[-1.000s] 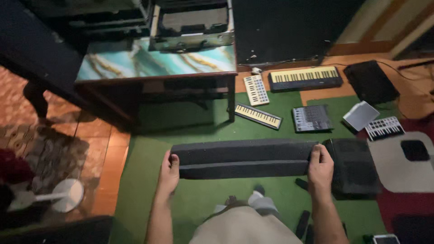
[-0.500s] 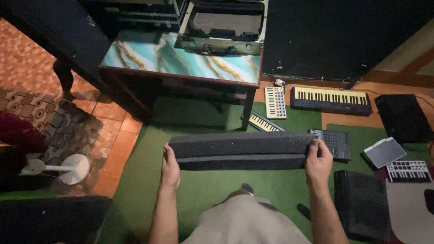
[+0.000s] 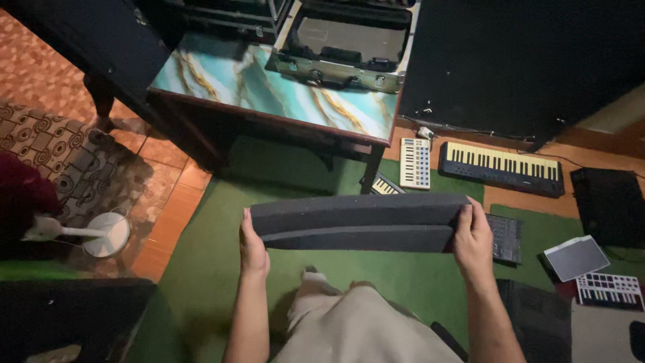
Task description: The person opens an equipment case, places a long foam piece inside, and then adds two cylindrical foam covers.
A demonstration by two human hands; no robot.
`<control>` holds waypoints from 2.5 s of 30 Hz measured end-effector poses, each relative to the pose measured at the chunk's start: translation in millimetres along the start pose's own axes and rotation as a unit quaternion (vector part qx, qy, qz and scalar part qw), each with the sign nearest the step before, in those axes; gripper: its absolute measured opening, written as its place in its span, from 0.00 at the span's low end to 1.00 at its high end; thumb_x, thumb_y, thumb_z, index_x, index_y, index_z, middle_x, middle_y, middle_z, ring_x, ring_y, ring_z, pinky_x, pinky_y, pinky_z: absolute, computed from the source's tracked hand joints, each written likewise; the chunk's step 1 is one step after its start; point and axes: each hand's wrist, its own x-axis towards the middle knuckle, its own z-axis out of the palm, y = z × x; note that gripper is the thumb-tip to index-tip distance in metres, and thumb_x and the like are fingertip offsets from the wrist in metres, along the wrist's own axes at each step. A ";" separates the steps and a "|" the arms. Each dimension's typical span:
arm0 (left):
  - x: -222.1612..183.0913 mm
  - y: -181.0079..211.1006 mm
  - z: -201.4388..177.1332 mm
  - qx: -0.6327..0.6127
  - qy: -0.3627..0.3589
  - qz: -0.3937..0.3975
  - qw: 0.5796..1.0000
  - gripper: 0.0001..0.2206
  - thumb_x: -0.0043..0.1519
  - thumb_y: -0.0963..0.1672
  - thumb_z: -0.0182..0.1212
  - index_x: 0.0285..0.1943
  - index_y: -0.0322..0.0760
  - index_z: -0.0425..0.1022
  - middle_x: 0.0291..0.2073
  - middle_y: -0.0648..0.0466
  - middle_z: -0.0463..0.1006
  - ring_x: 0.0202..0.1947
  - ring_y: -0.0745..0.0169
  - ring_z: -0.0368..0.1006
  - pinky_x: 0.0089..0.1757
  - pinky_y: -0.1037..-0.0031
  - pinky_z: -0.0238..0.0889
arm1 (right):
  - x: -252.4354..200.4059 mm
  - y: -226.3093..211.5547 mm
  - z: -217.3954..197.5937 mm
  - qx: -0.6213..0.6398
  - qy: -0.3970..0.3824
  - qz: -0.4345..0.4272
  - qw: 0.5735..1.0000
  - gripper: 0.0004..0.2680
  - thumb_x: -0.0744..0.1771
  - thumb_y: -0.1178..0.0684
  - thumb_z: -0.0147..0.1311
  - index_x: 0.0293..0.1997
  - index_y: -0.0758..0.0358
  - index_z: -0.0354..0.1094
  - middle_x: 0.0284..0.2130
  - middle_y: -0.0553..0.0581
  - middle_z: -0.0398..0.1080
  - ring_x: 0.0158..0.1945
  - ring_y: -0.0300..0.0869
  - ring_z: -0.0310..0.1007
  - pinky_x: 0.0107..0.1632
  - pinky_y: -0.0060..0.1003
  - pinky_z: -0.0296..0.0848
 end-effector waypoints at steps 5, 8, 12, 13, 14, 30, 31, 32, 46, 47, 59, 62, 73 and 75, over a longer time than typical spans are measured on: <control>38.9 -9.7 -1.6 -0.050 0.025 -0.057 0.997 0.35 0.68 0.57 0.42 0.76 0.27 0.53 0.74 0.47 0.59 0.73 0.58 0.54 0.68 0.67 0.44 | 24.7 -10.6 20.9 0.026 -0.048 0.033 0.998 0.15 0.75 0.47 0.37 0.66 0.65 0.63 0.52 0.64 0.72 0.56 0.46 0.72 0.58 0.40 0.69; 71.2 -17.2 -0.6 -0.027 0.051 -0.055 0.997 0.37 0.68 0.58 0.41 0.76 0.26 0.53 0.74 0.45 0.59 0.73 0.57 0.54 0.68 0.66 0.43 | 43.2 -18.3 42.5 0.029 -0.054 0.065 0.996 0.15 0.74 0.48 0.37 0.67 0.64 0.61 0.51 0.62 0.72 0.54 0.45 0.71 0.57 0.39 0.69; 121.7 -17.2 -2.6 0.009 0.031 -0.035 0.999 0.39 0.69 0.59 0.40 0.78 0.26 0.49 0.77 0.47 0.51 0.76 0.61 0.46 0.69 0.67 0.35 | 68.4 -26.7 81.3 0.056 -0.028 0.006 0.998 0.14 0.75 0.50 0.38 0.66 0.67 0.61 0.52 0.61 0.71 0.55 0.42 0.68 0.59 0.37 0.67; 136.7 -14.5 -1.7 0.012 0.030 -0.038 0.999 0.39 0.68 0.59 0.40 0.78 0.25 0.50 0.77 0.47 0.53 0.76 0.60 0.47 0.69 0.67 0.36 | 74.1 -29.1 90.6 0.069 -0.030 0.006 0.997 0.14 0.75 0.50 0.38 0.66 0.67 0.61 0.52 0.60 0.71 0.56 0.41 0.68 0.59 0.36 0.67; 150.6 -11.2 -1.4 0.016 0.028 -0.042 0.999 0.39 0.68 0.60 0.40 0.78 0.25 0.51 0.77 0.46 0.54 0.76 0.59 0.48 0.69 0.67 0.37 | 80.1 -31.4 100.4 0.082 -0.032 0.007 0.996 0.14 0.75 0.50 0.39 0.66 0.67 0.61 0.53 0.59 0.71 0.56 0.40 0.68 0.59 0.35 0.67; 328.0 39.2 -6.6 -0.029 -0.073 -0.082 0.994 0.33 0.70 0.57 0.44 0.72 0.26 0.61 0.70 0.48 0.65 0.69 0.57 0.59 0.66 0.65 0.47 | 135.7 -63.9 228.5 0.105 0.037 0.054 0.992 0.12 0.74 0.52 0.47 0.62 0.68 0.63 0.47 0.54 0.71 0.50 0.37 0.69 0.53 0.32 0.70; 336.1 38.7 -3.2 -0.010 -0.063 -0.067 0.996 0.33 0.70 0.57 0.43 0.74 0.28 0.58 0.72 0.51 0.61 0.71 0.61 0.55 0.67 0.67 0.43 | 137.0 -62.8 233.3 0.114 0.038 0.044 0.992 0.11 0.74 0.52 0.48 0.62 0.68 0.63 0.48 0.54 0.71 0.50 0.37 0.69 0.54 0.32 0.70; 343.6 38.2 3.0 0.007 -0.053 -0.050 0.997 0.33 0.70 0.57 0.43 0.76 0.30 0.55 0.74 0.54 0.58 0.74 0.64 0.52 0.68 0.70 0.40 | 141.2 -60.3 236.2 0.122 0.040 0.032 0.991 0.11 0.74 0.53 0.48 0.61 0.69 0.63 0.48 0.55 0.71 0.51 0.36 0.69 0.54 0.32 0.70; 406.8 14.9 57.7 0.155 -0.047 -0.052 0.985 0.38 0.68 0.60 0.41 0.74 0.23 0.56 0.74 0.42 0.59 0.74 0.53 0.53 0.67 0.66 0.45 | 248.0 -25.1 268.8 0.139 0.053 0.037 0.988 0.11 0.74 0.52 0.50 0.61 0.69 0.64 0.48 0.55 0.72 0.51 0.36 0.69 0.54 0.30 0.69; 414.2 14.1 66.6 0.162 -0.036 -0.061 0.984 0.38 0.68 0.59 0.41 0.74 0.24 0.56 0.74 0.42 0.60 0.74 0.53 0.54 0.67 0.66 0.46 | 261.0 -24.7 271.4 0.140 0.051 0.034 0.988 0.12 0.73 0.52 0.50 0.62 0.69 0.65 0.49 0.55 0.72 0.52 0.36 0.69 0.55 0.30 0.69; 463.9 2.6 166.9 0.144 -0.006 -0.113 0.983 0.38 0.68 0.60 0.36 0.77 0.28 0.52 0.76 0.42 0.54 0.76 0.50 0.50 0.67 0.64 0.44 | 385.2 -25.9 267.3 0.077 0.016 0.012 0.997 0.12 0.73 0.51 0.49 0.60 0.69 0.67 0.45 0.56 0.73 0.49 0.37 0.71 0.53 0.32 0.70; 479.7 -3.0 183.6 0.139 -0.018 -0.081 0.987 0.39 0.68 0.60 0.37 0.77 0.27 0.51 0.77 0.41 0.54 0.77 0.49 0.49 0.68 0.65 0.43 | 398.4 -25.1 267.9 0.075 0.015 0.011 0.997 0.12 0.74 0.51 0.48 0.61 0.69 0.66 0.46 0.56 0.73 0.50 0.38 0.70 0.55 0.32 0.69; 566.1 -13.1 228.8 0.177 -0.087 -0.097 0.976 0.40 0.68 0.61 0.36 0.76 0.26 0.54 0.75 0.41 0.59 0.75 0.50 0.54 0.68 0.66 0.46 | 435.6 3.8 301.0 0.170 0.021 0.090 0.981 0.15 0.73 0.51 0.45 0.68 0.67 0.58 0.58 0.56 0.67 0.60 0.39 0.64 0.62 0.33 0.63; 594.5 -24.9 235.9 0.176 -0.098 -0.105 0.974 0.38 0.68 0.61 0.36 0.76 0.27 0.55 0.75 0.43 0.59 0.75 0.51 0.54 0.68 0.67 0.45 | 446.3 1.3 310.0 0.227 0.037 0.102 0.968 0.16 0.72 0.52 0.46 0.69 0.66 0.57 0.59 0.54 0.66 0.61 0.38 0.63 0.63 0.32 0.61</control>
